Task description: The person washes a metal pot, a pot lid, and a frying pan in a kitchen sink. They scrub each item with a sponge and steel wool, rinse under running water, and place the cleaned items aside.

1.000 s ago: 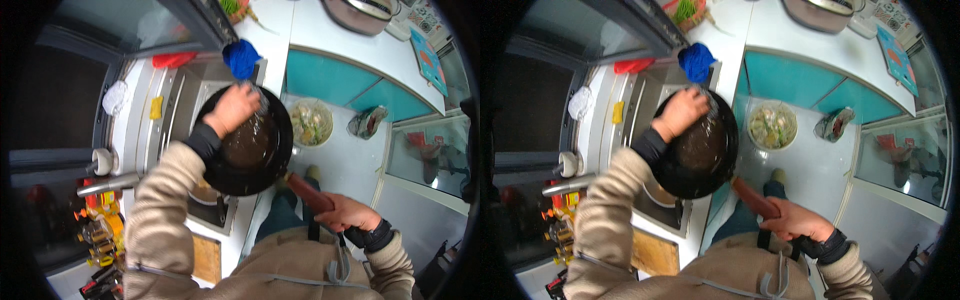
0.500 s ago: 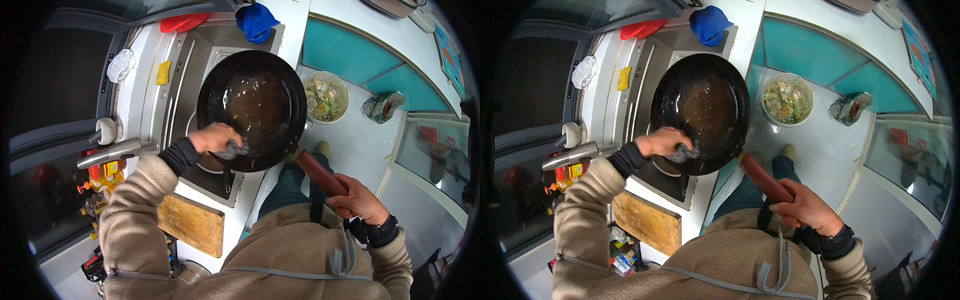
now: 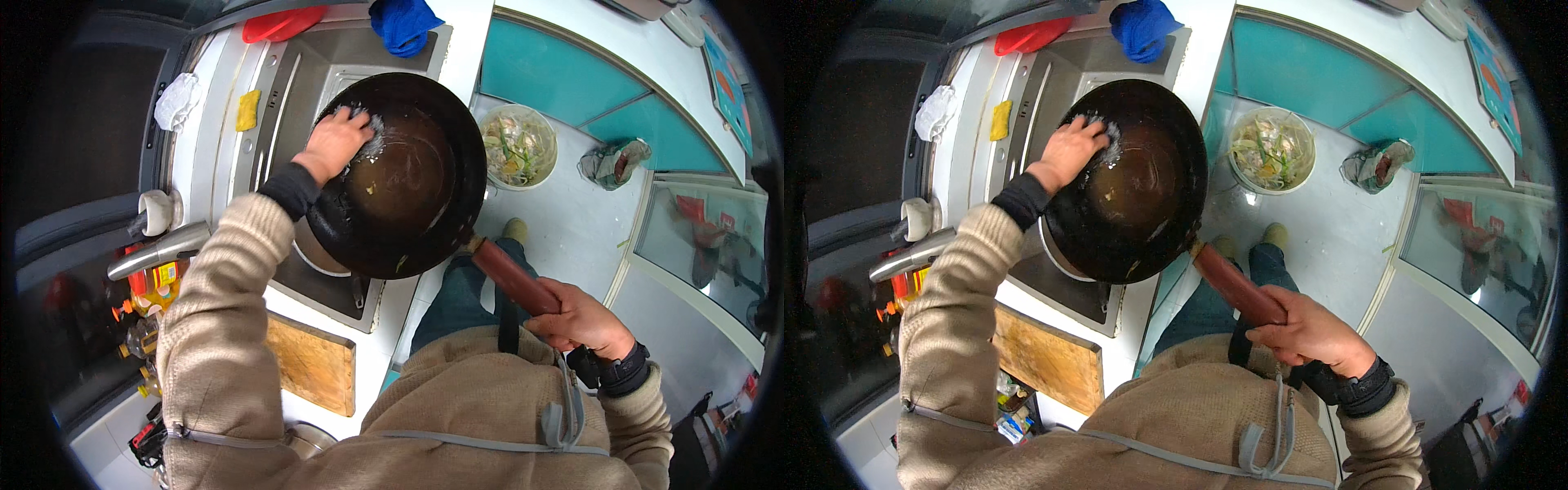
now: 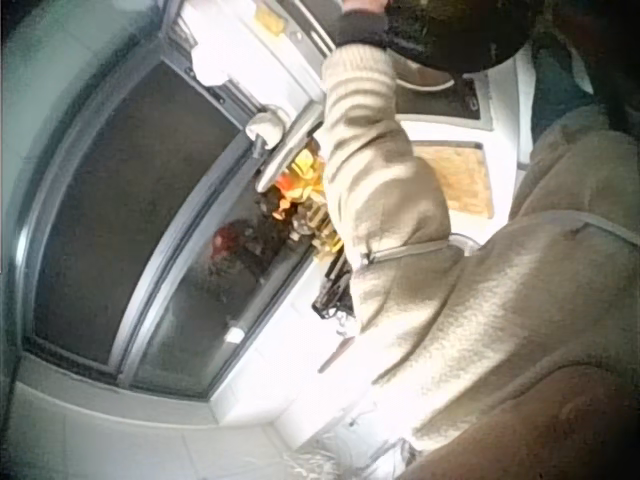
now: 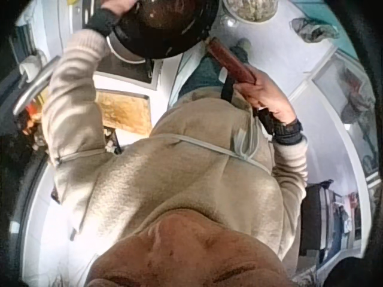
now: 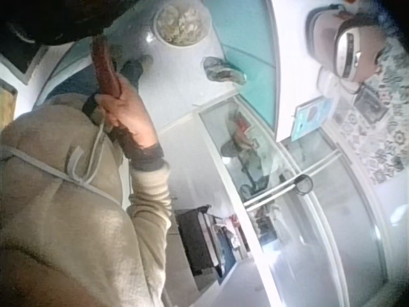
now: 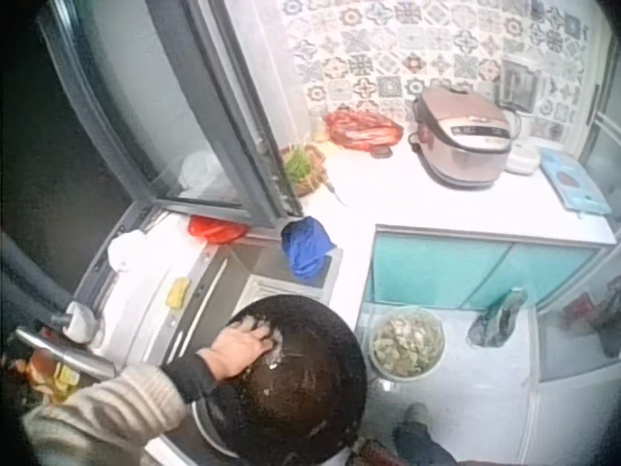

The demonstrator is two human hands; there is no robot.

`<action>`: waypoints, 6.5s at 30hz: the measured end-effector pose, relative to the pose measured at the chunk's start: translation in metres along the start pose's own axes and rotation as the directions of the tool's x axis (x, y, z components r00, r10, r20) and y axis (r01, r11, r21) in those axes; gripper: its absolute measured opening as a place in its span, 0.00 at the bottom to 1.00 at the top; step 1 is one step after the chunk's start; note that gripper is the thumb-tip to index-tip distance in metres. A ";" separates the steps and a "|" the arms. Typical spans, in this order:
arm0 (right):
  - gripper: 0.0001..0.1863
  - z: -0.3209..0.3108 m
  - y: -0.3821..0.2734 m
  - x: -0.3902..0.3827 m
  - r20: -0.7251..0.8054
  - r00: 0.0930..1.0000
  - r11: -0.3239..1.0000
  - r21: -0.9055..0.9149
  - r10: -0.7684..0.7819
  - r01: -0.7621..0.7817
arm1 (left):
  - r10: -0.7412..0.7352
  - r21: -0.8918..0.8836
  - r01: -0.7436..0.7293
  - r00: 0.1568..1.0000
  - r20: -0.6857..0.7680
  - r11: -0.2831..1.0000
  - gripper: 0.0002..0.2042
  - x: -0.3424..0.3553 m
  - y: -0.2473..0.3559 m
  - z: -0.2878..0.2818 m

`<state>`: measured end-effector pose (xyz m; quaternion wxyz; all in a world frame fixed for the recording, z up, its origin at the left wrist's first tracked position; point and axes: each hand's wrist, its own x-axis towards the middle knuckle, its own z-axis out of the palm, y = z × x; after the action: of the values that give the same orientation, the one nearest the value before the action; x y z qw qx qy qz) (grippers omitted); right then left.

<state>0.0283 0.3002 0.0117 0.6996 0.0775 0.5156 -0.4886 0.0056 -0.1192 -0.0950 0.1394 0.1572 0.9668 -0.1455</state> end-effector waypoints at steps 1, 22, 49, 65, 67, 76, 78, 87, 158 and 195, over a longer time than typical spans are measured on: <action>0.20 0.002 0.000 -0.001 -0.003 1.000 0.999 0.021 -0.028 0.028 | -0.005 0.060 0.001 0.998 0.068 0.998 0.14 -0.019 -0.002 0.005; 0.23 0.029 0.028 0.005 -0.080 0.992 0.980 0.168 -0.099 0.112 | 0.368 -0.968 -0.107 0.930 -0.015 0.229 0.18 -0.094 0.085 -0.008; 0.21 0.027 0.010 -0.002 -0.031 0.995 0.991 0.094 -0.089 0.092 | -0.272 -0.421 0.287 0.958 0.097 0.861 0.12 -0.021 0.034 0.051; 0.21 0.042 -0.009 -0.005 -0.076 0.997 0.990 -0.139 -0.019 0.008 | -0.219 -0.533 -0.267 0.699 -0.680 0.803 0.12 0.045 0.063 -0.023; 0.21 0.041 -0.011 -0.007 -0.072 0.997 0.993 -0.116 -0.003 -0.005 | -0.154 -0.235 -0.017 0.707 -0.691 0.972 0.09 0.044 0.032 -0.019; 0.20 0.033 -0.021 -0.011 -0.053 0.997 0.986 -0.162 -0.052 0.043 | -0.430 -0.253 0.376 0.878 -0.211 0.892 0.13 -0.021 -0.014 0.013; 0.19 0.032 -0.024 -0.011 -0.072 0.997 0.989 -0.144 0.023 -0.033 | -0.364 -0.350 0.254 0.883 -0.297 0.902 0.15 -0.014 -0.007 -0.004; 0.20 0.011 -0.041 -0.003 0.101 0.993 0.926 -0.378 0.063 -0.020 | 0.179 -0.330 -0.367 0.858 -0.482 0.870 0.12 0.075 -0.007 -0.056; 0.13 0.045 0.072 0.115 0.184 0.944 0.954 0.176 -0.274 0.242 | -0.519 -0.665 0.147 0.513 0.684 -0.732 0.13 -0.153 0.171 -0.098; 0.15 0.036 0.053 0.108 0.022 0.874 0.872 0.074 -0.486 0.484 | -0.530 -0.434 0.509 0.844 0.080 0.744 0.18 0.118 0.143 -0.081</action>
<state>0.0908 0.2401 -0.0793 0.5620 -0.0410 0.4881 -0.6665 -0.0711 0.0681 -0.0923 0.1016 -0.1502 0.9823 0.0469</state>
